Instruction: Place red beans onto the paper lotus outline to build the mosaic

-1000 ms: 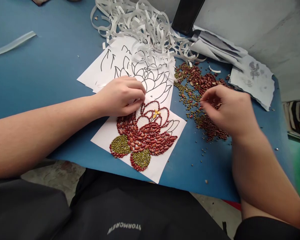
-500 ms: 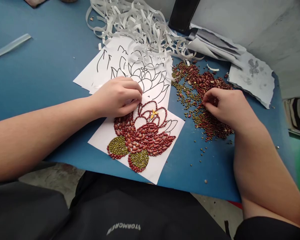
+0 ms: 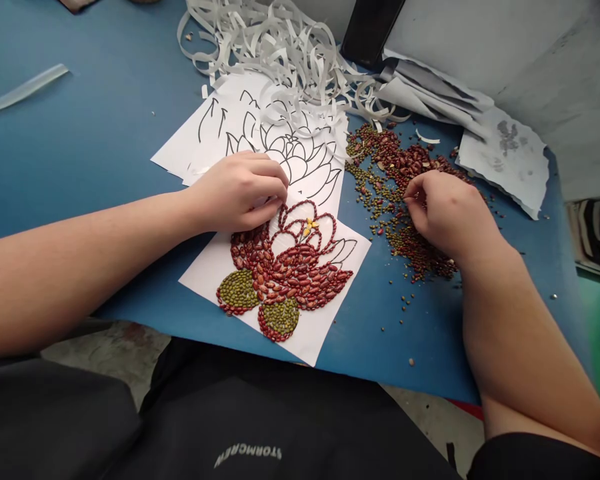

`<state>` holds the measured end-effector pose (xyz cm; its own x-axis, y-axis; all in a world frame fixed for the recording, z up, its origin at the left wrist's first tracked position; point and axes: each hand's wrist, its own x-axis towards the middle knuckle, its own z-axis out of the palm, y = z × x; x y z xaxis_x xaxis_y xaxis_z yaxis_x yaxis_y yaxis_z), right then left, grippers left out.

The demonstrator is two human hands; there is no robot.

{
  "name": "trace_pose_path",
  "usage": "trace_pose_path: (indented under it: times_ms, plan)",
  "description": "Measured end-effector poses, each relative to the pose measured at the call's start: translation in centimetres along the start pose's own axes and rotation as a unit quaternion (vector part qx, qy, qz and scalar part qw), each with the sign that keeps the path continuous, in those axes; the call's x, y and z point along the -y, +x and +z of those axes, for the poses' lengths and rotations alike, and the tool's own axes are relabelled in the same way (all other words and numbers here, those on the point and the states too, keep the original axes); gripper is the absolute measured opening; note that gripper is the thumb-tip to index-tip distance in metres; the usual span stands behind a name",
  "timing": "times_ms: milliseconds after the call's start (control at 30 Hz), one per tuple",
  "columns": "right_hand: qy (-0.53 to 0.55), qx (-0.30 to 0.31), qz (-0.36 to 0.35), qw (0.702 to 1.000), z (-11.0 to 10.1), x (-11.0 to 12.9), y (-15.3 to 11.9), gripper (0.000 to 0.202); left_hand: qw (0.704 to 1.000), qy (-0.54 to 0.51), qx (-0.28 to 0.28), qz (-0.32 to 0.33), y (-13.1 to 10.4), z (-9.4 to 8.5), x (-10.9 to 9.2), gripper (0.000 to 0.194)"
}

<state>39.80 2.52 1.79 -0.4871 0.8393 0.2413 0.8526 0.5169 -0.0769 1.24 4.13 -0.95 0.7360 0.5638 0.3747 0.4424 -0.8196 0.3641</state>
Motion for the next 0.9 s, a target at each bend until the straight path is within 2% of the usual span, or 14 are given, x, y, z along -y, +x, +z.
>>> trace_pose_path:
  times_ms: [133,233,333,500,667,900]
  plan:
    - [0.093,-0.049,-0.051,0.993,-0.4,3.6,0.0,0.008,1.000,0.004,-0.006,0.000,0.0,0.1,0.0,0.019]
    - [0.162,-0.014,-0.089,0.983,0.1,6.5,-0.2,0.015,1.000,-0.001,-0.009,0.002,0.0,0.1,-0.1,0.018]
    - [0.186,0.021,-0.123,0.975,0.9,8.1,-0.4,0.019,1.000,0.006,-0.014,0.004,0.0,0.2,-0.1,0.020]
    - [0.194,0.023,-0.163,0.967,1.6,8.5,-0.5,0.020,1.000,0.014,-0.003,-0.003,0.0,0.2,-0.1,0.021]
    - [0.156,0.021,-0.190,0.969,1.9,8.7,-0.4,0.022,1.000,0.011,-0.011,0.005,0.0,0.2,-0.1,0.021]
    - [0.165,0.030,-0.179,0.969,1.8,9.0,-0.4,0.021,1.000,0.022,0.001,0.006,0.0,0.2,-0.1,0.020]
